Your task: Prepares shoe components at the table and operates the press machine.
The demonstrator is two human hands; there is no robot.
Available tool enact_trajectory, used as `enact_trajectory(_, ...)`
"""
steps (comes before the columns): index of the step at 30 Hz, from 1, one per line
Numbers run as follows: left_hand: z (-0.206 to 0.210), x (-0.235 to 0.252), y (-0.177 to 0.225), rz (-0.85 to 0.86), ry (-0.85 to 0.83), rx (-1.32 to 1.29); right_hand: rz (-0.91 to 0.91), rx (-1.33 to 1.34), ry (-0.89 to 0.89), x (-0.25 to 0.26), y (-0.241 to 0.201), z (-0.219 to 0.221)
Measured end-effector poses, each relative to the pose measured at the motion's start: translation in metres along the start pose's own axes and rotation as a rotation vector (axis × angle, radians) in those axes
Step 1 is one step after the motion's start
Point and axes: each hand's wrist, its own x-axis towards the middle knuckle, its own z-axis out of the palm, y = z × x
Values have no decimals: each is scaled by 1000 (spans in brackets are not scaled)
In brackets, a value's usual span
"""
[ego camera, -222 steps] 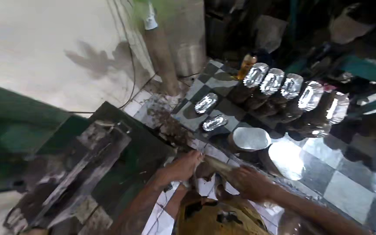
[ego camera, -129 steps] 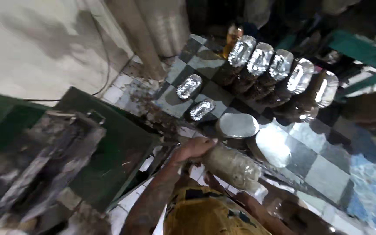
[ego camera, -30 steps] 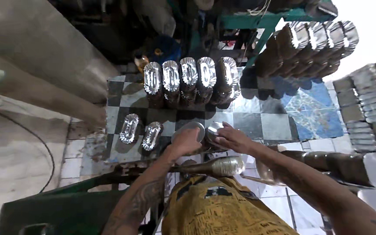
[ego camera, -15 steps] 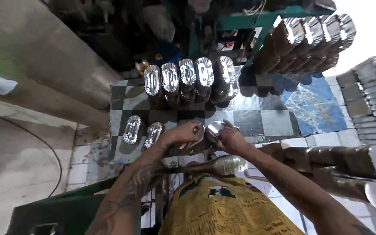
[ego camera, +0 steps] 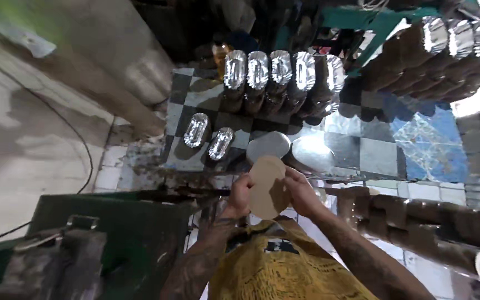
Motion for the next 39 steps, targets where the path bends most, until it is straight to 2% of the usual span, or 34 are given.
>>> enact_trajectory(2, -11, -5, -11, 27, -108, -276, 43, 53, -234, 1, -4, -7)
enact_trajectory(4, -13, 2, -29, 114, -209, -409, 36, 164, -309, 8, 4, -6)
enact_trajectory(5, -16, 8, -40, 104, -228, -367, 28, 154, -302, 12, 11, -10)
enact_trajectory(6, -23, 17, -52, 76, -213, -197, 17, 76, -286, 15, 19, -19)
enact_trajectory(8, -37, 43, -78, -20, -249, 535, -29, -189, -290, 16, 35, -50)
enact_trajectory(9, -33, 59, -90, -78, -344, 875, -63, -313, -302, 13, 40, -66)
enact_trajectory(11, -1, 91, -104, -122, -522, 1291, -168, -544, -317, 5, 43, -93)
enact_trajectory(13, 27, 124, -124, -177, -477, 1416, -234, -735, -364, -8, 44, -115)
enact_trajectory(16, 35, 165, -153, -225, -441, 1439, -228, -1067, -483, -27, 64, -143)
enact_trajectory(18, 30, 145, -144, -241, -412, 1393, 1, -1289, -626, -42, 84, -159)
enact_trajectory(19, 29, 130, -120, -307, -389, 1357, 130, -1368, -673, -41, 98, -164)
enact_trajectory(21, 23, 114, -79, -309, -367, 1355, 233, -1385, -671, -41, 126, -174)
enact_trajectory(22, 13, 101, -64, -259, -353, 1358, 253, -1355, -650, -45, 134, -175)
enact_trajectory(24, -20, 68, -27, -72, -235, 1282, 205, -1282, -635, -45, 141, -171)
enact_trajectory(27, -72, -9, 22, 361, -45, 926, 75, -1234, -749, -34, 154, -174)
enact_trajectory(28, -84, -37, 44, 404, 5, 816, 59, -1234, -807, -30, 151, -169)
enact_trajectory(30, -111, -73, 87, 470, 239, 606, 33, -1249, -877, -22, 136, -151)
enact_trajectory(32, -128, -92, 130, 580, 541, 265, -40, -1271, -890, -13, 129, -134)
enact_trajectory(34, -150, -99, 154, 733, 729, 25, -91, -1236, -852, -5, 119, -106)
enact_trajectory(35, -162, -103, 152, 794, 788, 38, -119, -1204, -820, 3, 118, -89)
enact_trajectory(36, -176, -110, 140, 803, 824, 228, -147, -1163, -787, 9, 116, -69)
enact_trajectory(38, -207, -126, 96, 528, 945, 766, -235, -1079, -730, 20, 107, -17)
enact_trajectory(39, -234, -134, 72, 364, 975, 946, -283, -1051, -714, 25, 99, 13)
